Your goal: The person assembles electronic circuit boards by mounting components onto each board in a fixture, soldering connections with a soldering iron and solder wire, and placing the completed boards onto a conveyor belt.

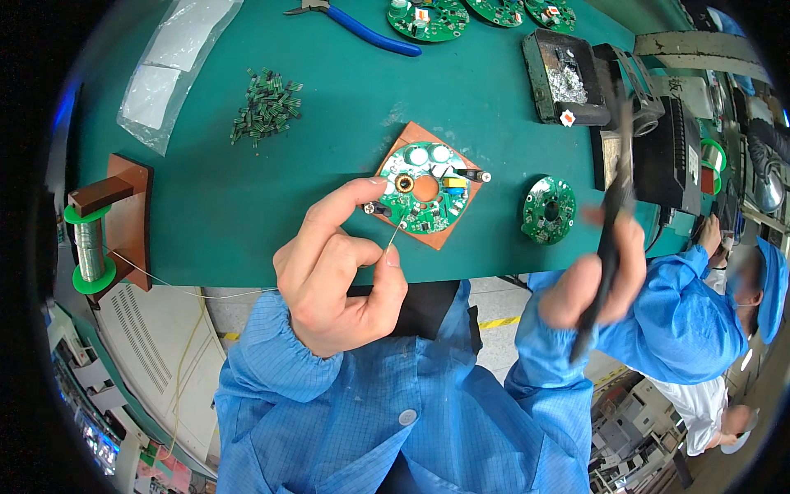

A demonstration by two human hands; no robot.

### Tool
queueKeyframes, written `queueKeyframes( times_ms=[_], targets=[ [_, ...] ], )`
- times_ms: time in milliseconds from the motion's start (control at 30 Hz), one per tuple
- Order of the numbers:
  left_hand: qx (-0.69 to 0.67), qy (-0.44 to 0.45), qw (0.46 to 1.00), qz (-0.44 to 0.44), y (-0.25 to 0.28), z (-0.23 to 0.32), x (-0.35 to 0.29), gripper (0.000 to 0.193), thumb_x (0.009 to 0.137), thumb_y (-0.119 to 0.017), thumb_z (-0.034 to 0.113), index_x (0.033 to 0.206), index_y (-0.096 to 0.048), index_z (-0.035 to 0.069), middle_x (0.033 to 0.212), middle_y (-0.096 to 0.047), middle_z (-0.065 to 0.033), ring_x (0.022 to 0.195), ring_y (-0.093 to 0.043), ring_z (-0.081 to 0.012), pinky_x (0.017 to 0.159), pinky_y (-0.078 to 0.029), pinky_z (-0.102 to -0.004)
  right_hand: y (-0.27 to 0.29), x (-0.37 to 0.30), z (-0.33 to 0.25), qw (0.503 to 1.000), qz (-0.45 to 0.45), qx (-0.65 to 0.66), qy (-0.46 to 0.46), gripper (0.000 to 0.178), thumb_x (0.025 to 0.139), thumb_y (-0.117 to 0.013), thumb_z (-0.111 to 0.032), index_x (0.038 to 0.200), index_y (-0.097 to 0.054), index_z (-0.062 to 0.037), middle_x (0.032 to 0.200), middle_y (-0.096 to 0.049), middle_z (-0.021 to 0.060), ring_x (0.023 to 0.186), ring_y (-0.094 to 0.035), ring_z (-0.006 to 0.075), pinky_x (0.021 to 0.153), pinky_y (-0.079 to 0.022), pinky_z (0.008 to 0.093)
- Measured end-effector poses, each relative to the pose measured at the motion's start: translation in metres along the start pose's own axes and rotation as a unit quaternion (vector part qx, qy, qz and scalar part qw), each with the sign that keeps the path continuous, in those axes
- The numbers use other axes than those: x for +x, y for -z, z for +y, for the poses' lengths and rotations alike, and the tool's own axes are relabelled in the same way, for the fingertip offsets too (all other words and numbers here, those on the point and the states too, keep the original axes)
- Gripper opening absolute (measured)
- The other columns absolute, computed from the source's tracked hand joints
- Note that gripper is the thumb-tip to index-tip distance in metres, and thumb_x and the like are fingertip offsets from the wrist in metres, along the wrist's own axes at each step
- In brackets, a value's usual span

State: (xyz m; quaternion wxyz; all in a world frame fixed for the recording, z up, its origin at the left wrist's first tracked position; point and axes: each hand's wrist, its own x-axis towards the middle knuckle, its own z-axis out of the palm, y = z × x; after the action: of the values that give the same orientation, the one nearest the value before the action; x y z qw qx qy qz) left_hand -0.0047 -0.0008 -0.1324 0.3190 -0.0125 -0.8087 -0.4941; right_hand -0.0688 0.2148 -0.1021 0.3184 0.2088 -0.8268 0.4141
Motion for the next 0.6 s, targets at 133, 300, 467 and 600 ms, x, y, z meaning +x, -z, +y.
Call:
queueKeyframes(
  times_ms=[133,300,467,600],
  targets=[
    [0.005,-0.006,1.0,0.002,0.0,0.0,0.001,0.02,0.057,-0.065,-0.004,0.06,-0.047,0.004,0.107,-0.068,-0.0183,0.047,-0.054,-0.0165,0.041,-0.04,-0.0271,0.004,0.009,0.027,0.978,-0.169,-0.123,-0.011,0.046,0.095,-0.056,-0.025,0.131,-0.053,0.0045,0.116,-0.061,0.0198,0.111,-0.056,0.0266,0.099,-0.041,0.0367],
    [0.002,0.005,1.0,0.001,0.001,0.0,0.0,0.02,0.057,-0.065,-0.005,0.06,-0.047,0.004,0.106,-0.068,-0.0183,0.047,-0.055,-0.0167,0.04,-0.039,-0.027,0.012,0.01,-0.013,0.974,-0.149,0.167,0.02,0.019,0.087,-0.064,-0.022,0.086,-0.062,-0.0029,0.068,-0.056,0.0088,0.067,-0.052,0.0233,0.077,-0.043,0.0451],
    [-0.004,0.011,0.999,-0.048,0.006,0.002,0.001,0.019,0.065,-0.068,-0.006,0.065,-0.05,0.001,0.109,-0.066,-0.0261,0.051,-0.057,-0.0137,0.045,-0.043,-0.0255,0.003,0.009,-0.033,0.952,-0.221,0.209,0.044,0.016,0.077,-0.067,-0.02,0.079,-0.064,-0.0048,0.059,-0.051,0.0057,0.056,-0.046,0.0201,0.075,-0.041,0.0455],
    [0.0,0.002,1.0,-0.019,0.001,0.0,0.001,0.019,0.061,-0.066,-0.005,0.063,-0.049,0.002,0.108,-0.067,-0.022,0.049,-0.056,-0.0153,0.043,-0.041,-0.0264,-0.001,0.008,-0.033,0.953,-0.22,0.204,0.042,0.016,0.075,-0.068,-0.019,0.079,-0.065,-0.0043,0.059,-0.051,0.0054,0.055,-0.046,0.0199,0.073,-0.041,0.0438]
  ],
)
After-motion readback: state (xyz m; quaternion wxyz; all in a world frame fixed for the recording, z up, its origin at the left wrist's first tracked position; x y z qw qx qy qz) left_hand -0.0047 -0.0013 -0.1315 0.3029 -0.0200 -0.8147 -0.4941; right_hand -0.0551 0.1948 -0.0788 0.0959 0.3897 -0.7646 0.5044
